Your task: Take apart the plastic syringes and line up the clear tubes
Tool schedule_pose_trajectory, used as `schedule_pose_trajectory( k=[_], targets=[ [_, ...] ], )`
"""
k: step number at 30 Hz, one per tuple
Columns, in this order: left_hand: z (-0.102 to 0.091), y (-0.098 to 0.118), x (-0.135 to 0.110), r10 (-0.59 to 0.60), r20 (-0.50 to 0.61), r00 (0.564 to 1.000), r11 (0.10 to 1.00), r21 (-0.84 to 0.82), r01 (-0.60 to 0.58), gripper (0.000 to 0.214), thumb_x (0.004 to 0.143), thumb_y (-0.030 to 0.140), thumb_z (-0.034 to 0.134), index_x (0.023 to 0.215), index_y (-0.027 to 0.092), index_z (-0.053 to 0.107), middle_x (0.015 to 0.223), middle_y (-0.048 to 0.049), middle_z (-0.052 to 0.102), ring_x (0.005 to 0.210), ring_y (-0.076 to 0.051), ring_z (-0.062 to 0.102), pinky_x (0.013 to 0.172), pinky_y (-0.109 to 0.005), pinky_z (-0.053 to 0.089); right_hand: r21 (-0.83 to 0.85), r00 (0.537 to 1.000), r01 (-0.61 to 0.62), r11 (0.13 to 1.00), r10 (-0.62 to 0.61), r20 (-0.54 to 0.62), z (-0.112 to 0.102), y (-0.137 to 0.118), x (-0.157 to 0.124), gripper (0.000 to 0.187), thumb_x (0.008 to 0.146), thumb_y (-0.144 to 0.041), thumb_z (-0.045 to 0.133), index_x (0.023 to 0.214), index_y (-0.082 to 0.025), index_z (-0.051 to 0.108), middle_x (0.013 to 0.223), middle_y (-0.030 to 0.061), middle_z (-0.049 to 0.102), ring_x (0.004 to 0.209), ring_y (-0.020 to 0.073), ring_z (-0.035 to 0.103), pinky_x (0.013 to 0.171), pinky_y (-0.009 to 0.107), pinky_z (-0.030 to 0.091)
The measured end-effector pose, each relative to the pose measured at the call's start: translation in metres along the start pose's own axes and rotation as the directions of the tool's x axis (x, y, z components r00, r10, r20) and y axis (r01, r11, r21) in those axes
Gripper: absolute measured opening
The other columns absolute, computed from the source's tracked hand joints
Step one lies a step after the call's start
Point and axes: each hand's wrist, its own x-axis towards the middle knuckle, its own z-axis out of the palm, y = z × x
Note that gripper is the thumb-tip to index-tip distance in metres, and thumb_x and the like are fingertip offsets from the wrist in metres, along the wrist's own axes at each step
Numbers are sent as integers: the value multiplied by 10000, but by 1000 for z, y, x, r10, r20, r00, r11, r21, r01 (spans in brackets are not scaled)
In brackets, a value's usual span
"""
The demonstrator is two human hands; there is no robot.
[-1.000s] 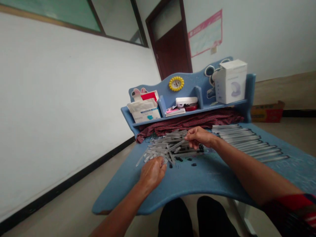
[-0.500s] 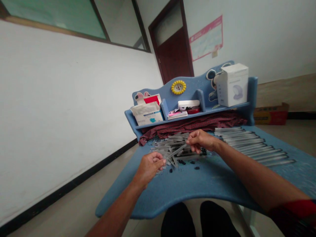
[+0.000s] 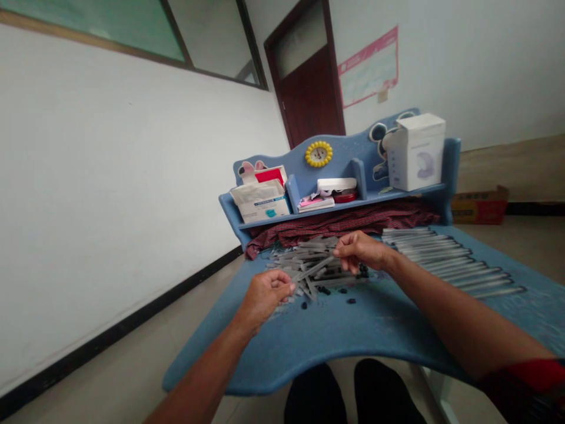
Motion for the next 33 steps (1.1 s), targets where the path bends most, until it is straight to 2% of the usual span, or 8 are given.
schedule_pose_trajectory(
  k=[4, 11, 21, 29, 33],
  targets=[
    [-4, 3, 4, -30, 38, 999, 999, -12, 31, 208, 573, 270, 713, 701, 135, 620, 539, 29, 575, 464, -80, 471, 460, -192, 368, -3, 1000, -2, 1000, 2, 3, 2, -3, 1, 318, 616, -394, 728, 637, -137, 542, 473, 1, 640, 309, 97, 530, 306, 166, 377],
    [-6, 5, 19, -25, 24, 999, 996, -81, 26, 231, 560, 282, 729, 717, 135, 644, 540, 20, 572, 468, -86, 457, 457, -194, 364, 24, 999, 18, 1000, -17, -45, 0, -7, 6, 339, 594, -417, 734, 649, -144, 540, 468, -9, 635, 313, 93, 528, 313, 162, 384],
    [-5, 2, 41, -40, 67, 997, 965, -257, 56, 240, 574, 301, 724, 703, 128, 618, 512, 31, 556, 433, -58, 448, 425, -156, 332, 35, 1000, -7, 999, 8, -11, -4, 5, 8, 374, 584, -448, 745, 647, -139, 545, 490, -4, 642, 327, 97, 537, 320, 173, 400],
    [-8, 3, 67, -30, 37, 999, 930, -366, 41, 245, 542, 282, 735, 657, 121, 591, 491, 30, 548, 401, -48, 444, 404, -151, 315, 18, 996, -5, 1000, 6, -83, 11, 8, 12, 360, 590, -456, 727, 645, -143, 558, 453, -23, 608, 299, 82, 495, 299, 170, 358],
    [-6, 5, 77, 1, 94, 996, 937, -348, 32, 240, 551, 287, 729, 604, 121, 563, 469, 37, 528, 375, -38, 414, 386, -150, 287, 4, 988, 31, 1000, -30, -152, 12, 7, 10, 311, 622, -425, 701, 623, -152, 549, 422, -37, 585, 273, 67, 449, 281, 164, 314]
  ],
)
